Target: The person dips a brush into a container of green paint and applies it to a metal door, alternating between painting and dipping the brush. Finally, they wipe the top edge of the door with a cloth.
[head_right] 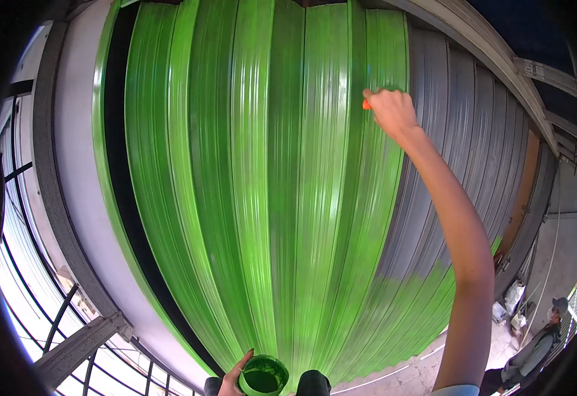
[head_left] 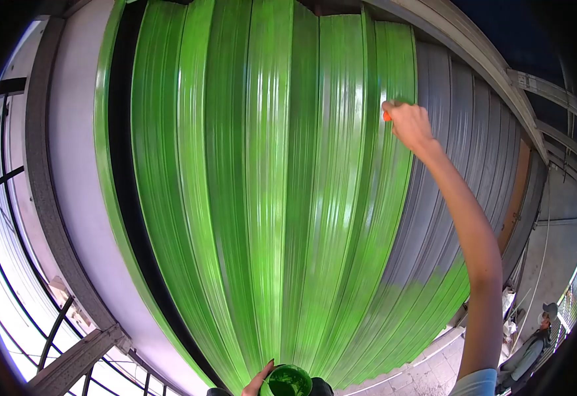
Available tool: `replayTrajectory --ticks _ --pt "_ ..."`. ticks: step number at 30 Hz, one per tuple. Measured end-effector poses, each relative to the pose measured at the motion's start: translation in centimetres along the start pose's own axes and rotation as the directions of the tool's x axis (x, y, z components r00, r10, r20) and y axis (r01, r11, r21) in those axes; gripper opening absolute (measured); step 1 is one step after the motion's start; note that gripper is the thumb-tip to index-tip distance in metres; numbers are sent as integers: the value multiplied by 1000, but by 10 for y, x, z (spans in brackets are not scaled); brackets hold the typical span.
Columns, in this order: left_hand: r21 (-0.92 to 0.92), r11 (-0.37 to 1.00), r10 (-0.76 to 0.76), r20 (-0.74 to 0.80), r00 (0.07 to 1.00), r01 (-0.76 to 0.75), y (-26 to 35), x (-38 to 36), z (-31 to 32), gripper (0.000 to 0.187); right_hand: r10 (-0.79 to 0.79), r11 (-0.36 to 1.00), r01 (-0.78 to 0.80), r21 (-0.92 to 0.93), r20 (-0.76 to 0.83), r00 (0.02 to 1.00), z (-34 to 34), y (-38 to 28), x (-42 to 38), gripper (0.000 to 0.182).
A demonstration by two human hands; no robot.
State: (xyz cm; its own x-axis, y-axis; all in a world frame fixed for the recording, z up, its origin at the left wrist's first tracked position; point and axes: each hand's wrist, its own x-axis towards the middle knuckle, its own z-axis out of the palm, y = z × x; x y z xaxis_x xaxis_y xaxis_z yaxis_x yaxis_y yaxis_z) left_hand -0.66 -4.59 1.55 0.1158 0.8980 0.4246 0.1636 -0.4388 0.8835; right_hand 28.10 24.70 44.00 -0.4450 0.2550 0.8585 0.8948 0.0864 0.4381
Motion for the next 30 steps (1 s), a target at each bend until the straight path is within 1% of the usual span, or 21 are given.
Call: replayTrajectory --ticks 2,4,5,7,9,10,12,13,14,15,18,21,22,25,28,30 --pt "-1 1000 1 -7 1000 -1 0 0 0 107 55 998 -55 16 -3 998 -1 -2 5 34" --pt "14 1000 -4 -8 1000 4 1 -2 0 107 25 1000 -25 0 105 994 18 -12 -12 36" --pt "19 1000 -4 -4 1000 4 1 -2 -1 108 13 1000 -11 -12 161 987 30 -18 -26 38" --pt "27 1000 1 -2 1000 -1 -1 -3 -3 108 -12 999 17 -31 168 986 48 -35 -68 36" --pt "25 1000 -7 -1 1000 7 -4 -5 -5 108 -21 999 15 38 177 984 42 -57 -113 33" --pt "19 1000 -13 -2 1000 13 -4 -5 -7 108 10 988 -35 148 172 985 38 -57 -123 30" --pt "-8 1000 -25 -3 1000 25 -7 -5 -8 109 67 924 -129 361 177 982 32 -48 -136 23" --pt "-6 1000 -22 -1 1000 22 -7 -5 -9 109 163 867 -170 469 57 985 30 -40 -133 19" --pt "-2 1000 -21 2 1000 21 -5 -5 -10 109 269 795 -192 576 -50 962 28 -29 -126 15" --pt "1 1000 -16 2 1000 16 -4 -3 -10 109 379 713 -187 676 -147 914 26 -20 -116 11" --pt "21 1000 14 -4 1000 -14 -6 0 -9 108 523 684 -145 715 -343 780 13 -4 -81 7" --pt "21 1000 24 -18 1000 -24 -5 1 -4 108 516 686 -163 709 -316 796 30 11 -66 8" --pt "27 999 27 -19 999 -27 0 2 -4 108 499 720 -169 673 -333 800 36 10 -68 9" --pt "24 999 29 -10 1000 -28 -2 3 -6 108 475 819 -326 472 -240 847 44 13 -74 15" --pt "-36 999 -1 9 1000 1 -7 2 -7 108 509 752 -329 571 -185 841 52 12 -76 24" --pt "-48 999 -11 10 1000 11 -10 4 -9 108 411 841 -223 493 -314 856 60 13 -83 27"
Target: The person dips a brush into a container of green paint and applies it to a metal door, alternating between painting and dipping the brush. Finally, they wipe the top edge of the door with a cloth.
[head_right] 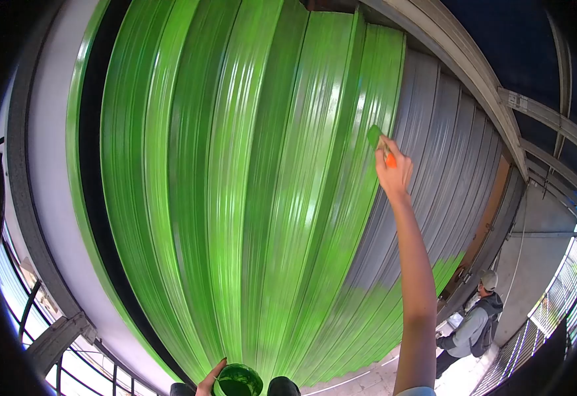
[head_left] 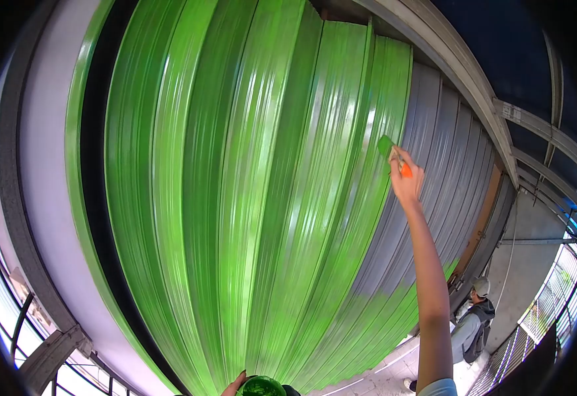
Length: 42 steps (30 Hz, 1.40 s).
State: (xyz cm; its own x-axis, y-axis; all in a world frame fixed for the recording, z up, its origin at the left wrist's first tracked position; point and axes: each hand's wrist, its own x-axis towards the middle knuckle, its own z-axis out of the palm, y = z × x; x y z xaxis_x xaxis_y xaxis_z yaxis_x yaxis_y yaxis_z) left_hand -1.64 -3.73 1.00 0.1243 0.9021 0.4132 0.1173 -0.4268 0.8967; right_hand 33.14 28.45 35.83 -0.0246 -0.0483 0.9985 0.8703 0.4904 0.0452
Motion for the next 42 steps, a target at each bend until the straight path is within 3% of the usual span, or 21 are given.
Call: replayTrajectory --ticks 1,4,7,16,21,23,24,25,27,28,30,31,33,35,36,39,40,42 --pt "8 1000 -1 -7 1000 1 -1 0 0 108 -79 997 78 -27 -28 997 1 2 -5 29" --pt "3 1000 -6 -20 1000 6 -5 -4 -1 107 2 998 2 -56 71 998 1 -2 -33 28" --pt "9 1000 -18 -30 999 18 -9 -5 -4 108 -24 1000 24 -17 23 999 8 -1 -62 27" --pt "-9 998 -57 -28 998 57 -4 -13 -7 109 220 970 -239 35 278 935 -13 -22 -170 27" --pt "-20 997 -77 -62 995 76 -1 -23 -10 108 138 986 -161 30 373 917 -23 -25 -256 21" --pt "23 996 -82 -82 993 84 2 -27 -17 109 289 923 -373 94 468 835 -27 -19 -299 19" --pt "51 996 -61 -131 990 68 8 -29 -21 107 453 746 -631 212 532 715 -32 -14 -322 22" --pt "81 995 -40 -172 984 54 12 -33 -26 105 570 487 -828 277 618 542 -36 -18 -343 24" --pt "100 989 -81 -235 969 107 10 -42 -34 111 740 256 -871 420 495 456 -54 -50 -366 27" --pt "67 997 -29 -280 960 49 19 -43 -40 110 792 105 -885 454 500 350 -65 -78 -360 27" --pt "154 988 38 -375 926 22 19 -50 -51 105 857 -184 -845 502 503 113 -91 -138 -346 26" --pt "154 988 54 -428 902 14 18 -52 -54 105 828 -327 -771 547 559 46 -97 -145 -359 25" --pt "283 959 169 -490 855 -28 22 -56 -61 107 741 -579 -565 588 668 -65 -120 -151 -396 23" --pt "320 946 233 -558 796 -53 25 -59 -62 105 530 -823 -342 454 831 -171 -142 -167 -414 22" --pt "405 913 287 -544 788 -53 23 -62 -65 104 405 -907 -212 365 893 -195 -151 -174 -421 22" --pt "591 804 431 -496 753 -71 22 -71 -72 101 260 -965 -93 244 937 -232 -175 -181 -444 22" --pt "615 783 469 -488 736 -91 26 -70 -73 100 263 -965 -99 245 920 -292 -182 -177 -463 20" --pt "699 709 542 -451 709 -96 38 -67 -76 96 206 -977 -1 212 946 -250 -202 -175 -461 13"
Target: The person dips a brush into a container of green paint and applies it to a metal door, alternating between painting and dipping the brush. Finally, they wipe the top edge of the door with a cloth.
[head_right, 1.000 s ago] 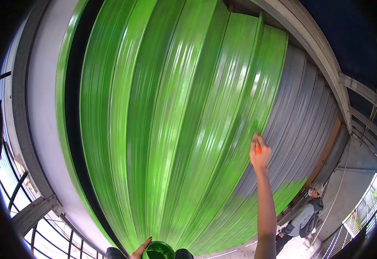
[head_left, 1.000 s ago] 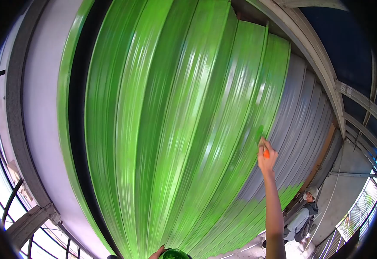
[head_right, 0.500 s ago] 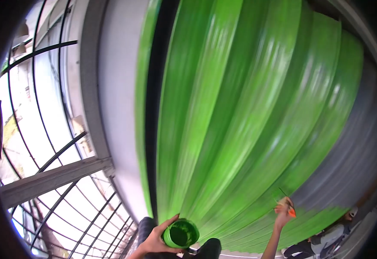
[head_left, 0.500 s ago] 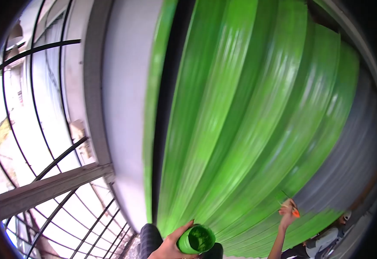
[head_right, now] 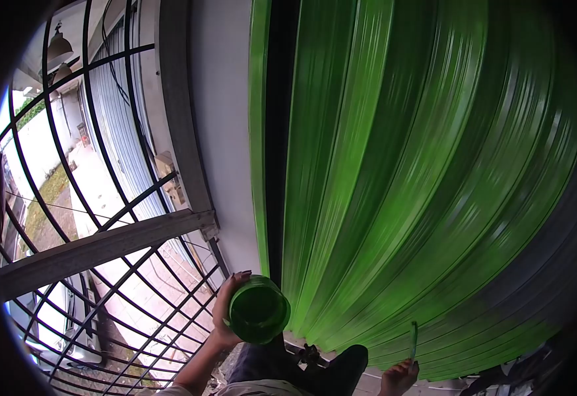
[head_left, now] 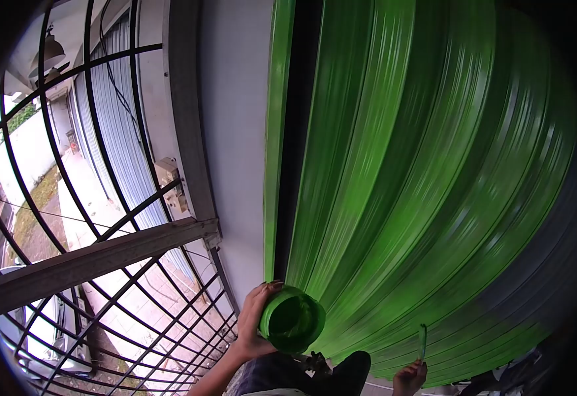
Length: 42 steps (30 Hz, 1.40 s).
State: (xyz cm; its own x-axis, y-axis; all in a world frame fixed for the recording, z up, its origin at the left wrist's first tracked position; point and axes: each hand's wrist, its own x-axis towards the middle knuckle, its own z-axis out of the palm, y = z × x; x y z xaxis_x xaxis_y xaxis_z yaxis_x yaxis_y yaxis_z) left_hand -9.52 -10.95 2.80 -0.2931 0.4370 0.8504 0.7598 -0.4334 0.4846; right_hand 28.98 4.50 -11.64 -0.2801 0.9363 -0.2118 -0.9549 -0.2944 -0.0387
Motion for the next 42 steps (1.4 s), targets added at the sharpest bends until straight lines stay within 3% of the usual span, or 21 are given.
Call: replayTrajectory --ticks 1,2,6,9,11,13,14,15,16,19,21,22,26,29,30,33,37,41,42 --pt "12 999 41 -17 999 -40 0 1 -1 94 25 999 -26 41 24 999 14 5 -17 10" --pt "22 996 82 -33 996 -82 -1 1 -2 93 -69 997 72 21 -127 990 27 9 -26 10" --pt "72 972 230 -67 971 -225 -6 4 -1 89 -178 984 176 -24 -157 972 13 -11 -36 11" --pt "8 997 76 -109 991 -76 -10 -7 2 90 -263 964 256 -67 -146 954 4 -19 -39 14" --pt "-161 960 -244 -80 967 229 -28 -30 4 94 -294 954 279 -112 -145 945 8 -15 -42 15" --pt "-62 998 -17 -206 978 4 -13 -20 6 104 -325 941 307 -143 -122 938 -1 -19 -41 17" --pt "-81 996 -55 -197 979 40 -12 -16 7 113 -336 935 319 -151 -98 937 -10 -24 -37 17" --pt "-147 974 -199 -187 962 173 -14 -24 9 113 -344 930 330 -160 -73 936 -11 -24 -38 18" --pt "-208 930 -338 -168 926 302 -13 -32 12 113 -342 933 329 -143 -79 936 -11 -23 -38 17" --pt "-255 836 -511 -37 859 487 -3 -29 18 111 -370 919 352 -177 -80 926 -14 -20 -38 17" --pt "-434 742 -539 65 840 510 11 -18 30 108 -372 917 350 -194 -92 924 -13 -18 -37 18" --pt "-454 725 -559 52 828 518 18 -15 36 79 -366 920 345 -187 -97 925 -12 -16 -38 18" --pt "-463 680 -472 316 823 568 17 -24 38 84 -391 914 368 -171 -132 911 -11 -13 -43 19" --pt "-472 632 -475 390 788 615 17 -21 29 86 -421 903 390 -180 -187 888 -9 -12 -48 18" --pt "-403 634 -462 488 741 660 12 -19 24 109 -429 899 395 -188 -204 880 -10 -13 -49 18" --pt "-394 671 -481 413 774 628 18 -13 26 110 -406 908 369 -196 -196 893 -12 -15 -52 18" --pt "-428 679 -423 436 794 597 17 -20 35 110 -406 912 378 -158 -219 887 -14 -12 -53 19" --pt "-424 607 -453 511 731 672 17 -22 37 112 -429 901 394 -179 -245 869 -10 -9 -56 18" --pt "-422 637 -439 490 753 645 21 -20 39 113 -407 913 381 -147 -251 878 -9 -10 -57 18"
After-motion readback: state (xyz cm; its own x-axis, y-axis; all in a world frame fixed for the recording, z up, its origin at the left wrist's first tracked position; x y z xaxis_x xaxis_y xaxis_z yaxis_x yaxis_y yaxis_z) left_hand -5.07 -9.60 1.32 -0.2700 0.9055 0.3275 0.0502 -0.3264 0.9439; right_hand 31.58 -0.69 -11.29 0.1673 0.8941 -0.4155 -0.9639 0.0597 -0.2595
